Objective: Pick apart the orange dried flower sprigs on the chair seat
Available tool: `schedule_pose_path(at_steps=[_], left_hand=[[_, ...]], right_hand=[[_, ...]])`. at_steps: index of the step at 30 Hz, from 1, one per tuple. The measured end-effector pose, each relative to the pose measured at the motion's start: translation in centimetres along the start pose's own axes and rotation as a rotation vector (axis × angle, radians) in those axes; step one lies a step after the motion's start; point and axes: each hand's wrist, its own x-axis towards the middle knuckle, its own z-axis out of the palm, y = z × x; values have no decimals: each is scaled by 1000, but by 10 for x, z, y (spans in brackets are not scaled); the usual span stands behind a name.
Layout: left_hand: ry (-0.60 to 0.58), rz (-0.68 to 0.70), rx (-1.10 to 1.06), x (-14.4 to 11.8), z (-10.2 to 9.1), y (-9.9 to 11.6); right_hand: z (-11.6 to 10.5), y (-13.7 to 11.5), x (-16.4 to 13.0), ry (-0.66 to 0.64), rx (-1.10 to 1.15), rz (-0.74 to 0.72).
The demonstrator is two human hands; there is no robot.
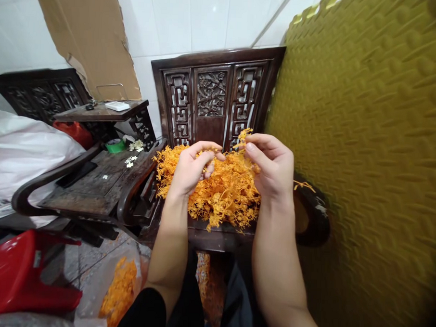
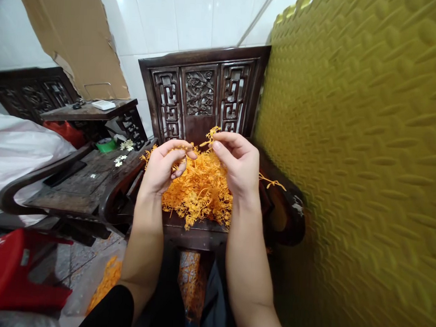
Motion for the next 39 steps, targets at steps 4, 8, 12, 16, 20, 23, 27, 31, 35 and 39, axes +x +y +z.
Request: schedule_pose_path(at_steps=[4,8,12,16,20,23,27,31,35,39], left_hand=[[0,-21,-26,2,-4,0],[-18,-16,-26,2,-2,0],[-42,-44,77,2,0,-4],[71,96,216,3,8,-13],[202,167,256,10,21,-30],[351,167,177,23,16,-39],[490,80,-56,35,-9,-34],[321,99,-78,25,-13,-18],[85,36,-4,8,1,-8],[-81,27,166,2,11,-9]], right_hand=[[-2,-4,-2,0,-57,-50],[1,-12,-8,-117,-160,-10],[7,-19,-13,-243,-267,30],[10,-17,-13,-331,-268,85],[5,-15,-9,-332,-251,118],[-2,-24,-10,-449,-177,200],[-9,-36,-12,-420,-62,200],[-13,-23,-4,-109,-12,169],[-13,-11,3,-98,123,267],[-9,-11,2,-114,251,318]])
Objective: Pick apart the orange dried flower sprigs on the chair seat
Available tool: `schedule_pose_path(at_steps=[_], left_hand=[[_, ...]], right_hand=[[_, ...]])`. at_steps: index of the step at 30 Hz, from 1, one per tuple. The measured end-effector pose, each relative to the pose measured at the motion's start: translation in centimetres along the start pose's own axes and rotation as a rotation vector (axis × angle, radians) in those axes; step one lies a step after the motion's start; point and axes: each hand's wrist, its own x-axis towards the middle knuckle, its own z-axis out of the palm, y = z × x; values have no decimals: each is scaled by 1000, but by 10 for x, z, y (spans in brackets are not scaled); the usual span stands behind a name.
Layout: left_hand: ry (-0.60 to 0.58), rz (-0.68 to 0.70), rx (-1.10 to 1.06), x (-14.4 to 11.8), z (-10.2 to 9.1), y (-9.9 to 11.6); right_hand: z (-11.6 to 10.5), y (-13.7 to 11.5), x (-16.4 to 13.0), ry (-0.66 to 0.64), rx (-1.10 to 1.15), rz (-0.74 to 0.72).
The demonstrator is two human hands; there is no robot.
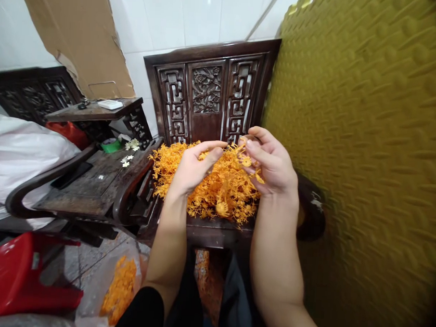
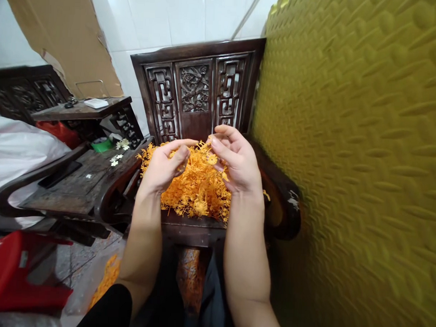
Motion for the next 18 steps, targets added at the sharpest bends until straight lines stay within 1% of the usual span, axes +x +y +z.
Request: schedule_pose_path(at_steps=[1,4,6,11,14,18], left_hand=[[-4,37,47,0,2,0],[36,200,190,0,9,2],[50,277,268,0,12,3],[28,355,376,-1,14,2],[51,424,460,-1,13,0],[93,520,621,-1,11,0]], right_hand=[[1,1,0,-10,-2,0],[2,5,2,-28,-46,-31],[1,7,4,-29,-54,-38],[2,7,3,-13,14,-1],[5,4,1,-7,21,35],[10,1,-2,-17,-25,78]])
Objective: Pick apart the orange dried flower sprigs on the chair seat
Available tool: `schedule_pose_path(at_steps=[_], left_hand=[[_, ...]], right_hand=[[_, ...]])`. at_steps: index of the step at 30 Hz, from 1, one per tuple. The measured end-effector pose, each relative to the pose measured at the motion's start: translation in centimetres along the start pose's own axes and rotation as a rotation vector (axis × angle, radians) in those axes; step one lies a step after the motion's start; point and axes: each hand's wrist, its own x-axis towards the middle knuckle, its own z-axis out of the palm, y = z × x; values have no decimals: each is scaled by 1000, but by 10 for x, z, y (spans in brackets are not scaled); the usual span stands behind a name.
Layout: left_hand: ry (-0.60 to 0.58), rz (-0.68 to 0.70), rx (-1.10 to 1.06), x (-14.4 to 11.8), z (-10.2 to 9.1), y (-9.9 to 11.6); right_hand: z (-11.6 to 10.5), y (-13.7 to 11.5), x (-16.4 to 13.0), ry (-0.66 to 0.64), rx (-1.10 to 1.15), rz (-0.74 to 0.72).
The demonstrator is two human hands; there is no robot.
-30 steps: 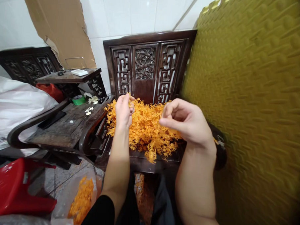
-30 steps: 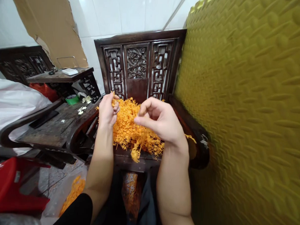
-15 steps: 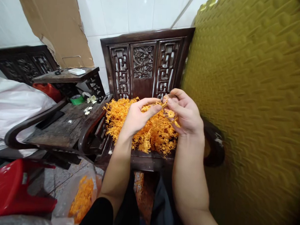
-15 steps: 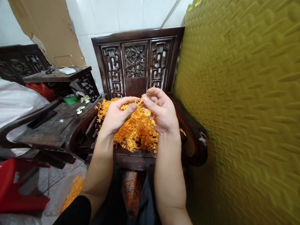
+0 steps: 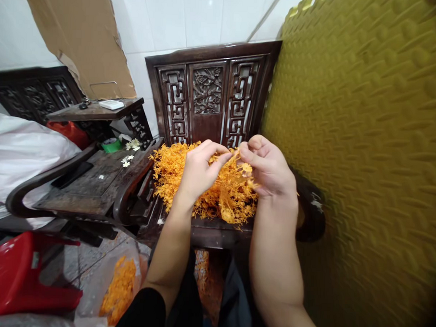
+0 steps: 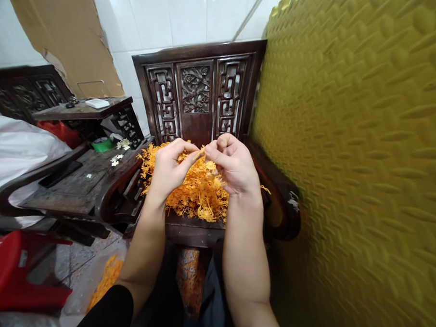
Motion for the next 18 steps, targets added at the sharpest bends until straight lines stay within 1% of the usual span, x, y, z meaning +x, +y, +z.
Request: schedule_pose_path(at_steps=[2,3,5,6,8,9,10,11,12,14,16,18], left_hand=[[-4,40,76,0,1,-7],[-5,43,104,0,2,-13],[35,0,130,0,4,-33],[81,-53,126,0,4,-45],[193,-211,62,0,4,-67],[227,-301,-14,-1,4,-74],[238,-373,-121,-1,4,-76],[226,-422,-241,-1,3,-74],[198,-442,-360,-1,4,-67],[124,-427,-543,-1,6,-44],[48,-442,-641,0,8,-19],[-27,-498,-719,0,10,0]], right_hand=[[2,-4,-4,-5,-24,20],[3,-8,-8,-14,-26,22],[4,-20,-19,-50,-17,11],[3,-28,-25,-75,-7,-2],[-1,-41,-36,-96,18,-52],[-3,-45,-38,-81,26,-88],[-6,-46,-39,-37,26,-137],[-8,-45,-37,23,18,-188],[-9,-42,-34,88,2,-228],[-8,-30,-24,192,-55,-281],[-6,-16,-14,229,-126,-315],[-3,-7,-9,247,-184,-374]])
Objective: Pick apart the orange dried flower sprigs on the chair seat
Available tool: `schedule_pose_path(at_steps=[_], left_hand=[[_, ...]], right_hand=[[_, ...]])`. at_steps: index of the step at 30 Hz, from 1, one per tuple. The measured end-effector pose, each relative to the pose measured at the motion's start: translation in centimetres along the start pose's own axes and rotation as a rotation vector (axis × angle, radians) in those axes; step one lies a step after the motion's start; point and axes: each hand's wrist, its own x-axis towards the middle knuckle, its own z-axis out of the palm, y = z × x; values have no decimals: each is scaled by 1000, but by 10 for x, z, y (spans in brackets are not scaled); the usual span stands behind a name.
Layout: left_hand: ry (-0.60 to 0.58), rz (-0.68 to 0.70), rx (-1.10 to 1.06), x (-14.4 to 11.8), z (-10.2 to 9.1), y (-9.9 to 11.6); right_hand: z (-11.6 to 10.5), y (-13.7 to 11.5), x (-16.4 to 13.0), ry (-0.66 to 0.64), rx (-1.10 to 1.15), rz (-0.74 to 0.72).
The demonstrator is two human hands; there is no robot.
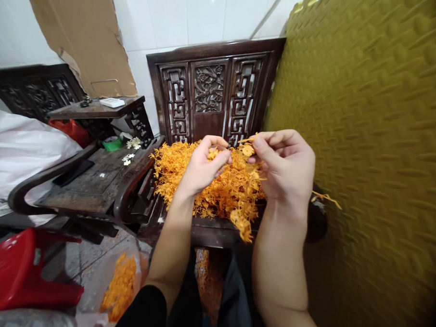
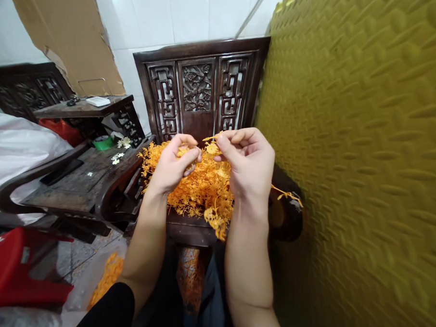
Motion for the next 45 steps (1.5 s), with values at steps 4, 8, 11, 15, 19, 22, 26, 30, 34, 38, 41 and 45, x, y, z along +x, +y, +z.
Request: schedule_pose_path(at_steps=[4,8,11,15,19,22,26,30,34,38,41,45], left_hand=[[-19,-30,32,-4,7,6],[155,193,335,-5,7,5],[240,324,462,-7,12,3],[228,385,552,-10,22,0],[243,421,557,-18,22,12],[278,436,543,-23,13,24],[206,295,435,-15,5,18],[108,198,393,-6,9,5],[0,91,480,-3,16,-1],[-127,-60,464,0,20,-12],[-159,-55,408,3,21,-17],[-106,32,313,2,16,-12]], right_hand=[[4,6,-3,0,-38,-51],[8,6,-6,-18,-124,-101],[16,8,-9,69,-246,-246],[20,18,-10,151,-456,-413],[-6,44,7,303,-558,-414],[-32,56,24,423,-338,-195],[-36,46,30,388,-2,-75],[-16,32,23,342,122,-103],[-2,29,16,314,135,-145],[8,30,11,284,57,-190],[11,29,9,247,-3,-218],[0,18,6,53,-133,-208]])
